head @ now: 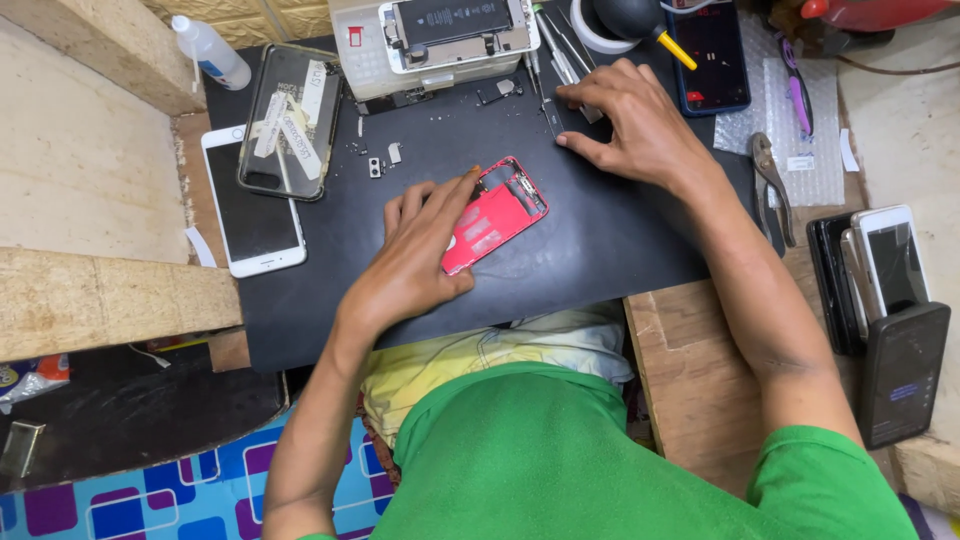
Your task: The person is reinstalling internal components into a mobile phone chassis and securing them with small screws using a precision screwdriver.
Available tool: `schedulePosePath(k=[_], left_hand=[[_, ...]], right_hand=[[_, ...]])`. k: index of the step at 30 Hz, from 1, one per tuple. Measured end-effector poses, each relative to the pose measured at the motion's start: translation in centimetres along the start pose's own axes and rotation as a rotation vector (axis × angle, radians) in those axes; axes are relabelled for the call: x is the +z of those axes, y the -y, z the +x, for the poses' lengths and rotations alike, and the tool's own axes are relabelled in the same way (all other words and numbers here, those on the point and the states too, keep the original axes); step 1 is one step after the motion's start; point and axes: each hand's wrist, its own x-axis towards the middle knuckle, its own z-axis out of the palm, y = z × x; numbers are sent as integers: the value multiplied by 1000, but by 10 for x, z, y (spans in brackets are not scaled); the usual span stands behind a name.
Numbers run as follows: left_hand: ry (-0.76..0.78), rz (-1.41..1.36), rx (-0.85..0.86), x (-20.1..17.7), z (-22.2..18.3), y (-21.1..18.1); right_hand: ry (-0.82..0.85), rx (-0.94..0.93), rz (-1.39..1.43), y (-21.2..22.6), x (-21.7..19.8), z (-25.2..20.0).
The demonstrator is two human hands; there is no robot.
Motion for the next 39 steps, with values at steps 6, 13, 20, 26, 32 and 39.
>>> schedulePosePath(k=[6,13,20,26,32,39], left_hand=[[74,-96,55,-14,4,12],[75,-134,94,-15,3,21],[43,-165,117,-15,1,27],[48,-157,145,-15,2,29],[33,-181,135,-16,2,20],[33,-170,135,-20,3,23]], right_hand=[[78,-43,-48,-8,-4,13],[137,-12,-22,-12,-3,17],[75,14,119,-10,-2,15],[6,186,282,10,-7,2],[-73,274,593,3,-1,-14],[20,223,680,31,-9,-28]])
